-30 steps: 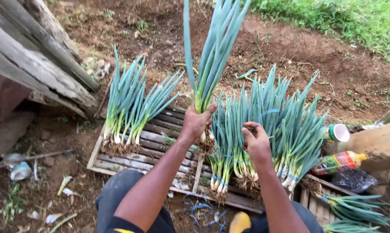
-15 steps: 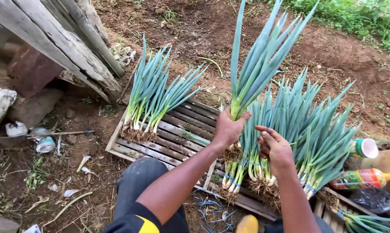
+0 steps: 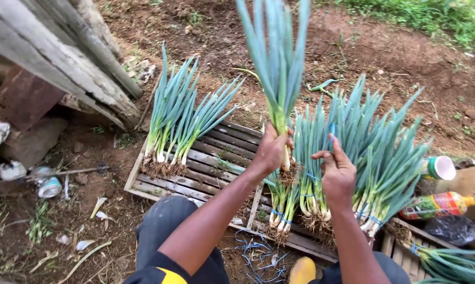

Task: Bundling harvested green onions together using plastic string on a wooden pallet.

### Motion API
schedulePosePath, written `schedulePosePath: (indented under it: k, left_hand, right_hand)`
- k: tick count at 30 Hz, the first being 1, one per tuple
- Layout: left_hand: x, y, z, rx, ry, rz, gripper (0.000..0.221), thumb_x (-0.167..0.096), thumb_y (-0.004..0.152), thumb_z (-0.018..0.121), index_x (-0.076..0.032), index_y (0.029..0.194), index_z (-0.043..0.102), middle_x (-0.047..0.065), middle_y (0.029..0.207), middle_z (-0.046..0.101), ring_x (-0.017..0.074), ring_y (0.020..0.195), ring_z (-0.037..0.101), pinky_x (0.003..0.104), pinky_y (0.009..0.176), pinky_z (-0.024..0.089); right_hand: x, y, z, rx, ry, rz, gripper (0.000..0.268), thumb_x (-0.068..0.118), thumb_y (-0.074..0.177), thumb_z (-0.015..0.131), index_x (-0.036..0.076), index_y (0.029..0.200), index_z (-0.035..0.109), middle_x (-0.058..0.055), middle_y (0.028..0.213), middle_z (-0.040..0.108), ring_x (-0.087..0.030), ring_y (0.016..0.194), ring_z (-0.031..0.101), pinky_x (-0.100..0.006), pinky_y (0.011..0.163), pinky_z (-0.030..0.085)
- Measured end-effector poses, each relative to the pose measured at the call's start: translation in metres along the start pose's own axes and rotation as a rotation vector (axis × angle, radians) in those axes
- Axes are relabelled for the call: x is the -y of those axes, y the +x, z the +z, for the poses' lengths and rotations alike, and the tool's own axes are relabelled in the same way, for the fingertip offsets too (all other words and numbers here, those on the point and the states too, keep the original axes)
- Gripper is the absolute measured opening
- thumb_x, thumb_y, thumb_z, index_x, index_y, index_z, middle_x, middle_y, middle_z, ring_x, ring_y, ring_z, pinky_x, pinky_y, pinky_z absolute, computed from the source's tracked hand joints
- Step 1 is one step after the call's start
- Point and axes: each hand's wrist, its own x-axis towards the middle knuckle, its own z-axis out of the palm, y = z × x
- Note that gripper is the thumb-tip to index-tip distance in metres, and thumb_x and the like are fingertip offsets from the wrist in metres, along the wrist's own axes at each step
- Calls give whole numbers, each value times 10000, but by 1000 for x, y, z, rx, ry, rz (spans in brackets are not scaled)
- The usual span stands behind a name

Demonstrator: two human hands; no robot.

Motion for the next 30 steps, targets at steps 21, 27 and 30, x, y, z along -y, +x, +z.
schedulePosePath:
  k: [21, 27, 30]
  left_hand:
    - [46, 19, -19, 87, -70, -87, 230, -77, 1020, 537, -66, 1248, 509, 62, 971, 642, 172, 799, 655, 330, 686, 609]
    - [41, -2, 8, -135, -110, 10, 291, -268, 967, 733, -61, 1109, 586, 37, 712, 636, 121, 565, 637, 278, 427, 548]
    - [15, -16, 14, -78, -38, 36, 214, -153, 965, 697, -46, 1094, 564, -7, 721, 590, 77, 600, 602, 231, 551, 544]
  right_hand:
    - [4, 3, -52, -361, 325, 185, 109, 59, 1011, 549, 130, 1065, 612, -55, 753, 659, -55, 519, 371, -164, 432, 281]
    - [21, -7, -55, -297, 113, 163, 166, 96, 1084, 500, 136, 1123, 656, -28, 800, 658, -33, 560, 400, -137, 468, 285]
    - [5, -7, -61, -243, 66, 51, 189, 36, 1106, 489, 77, 1151, 668, -68, 779, 634, -31, 559, 365, -151, 485, 308]
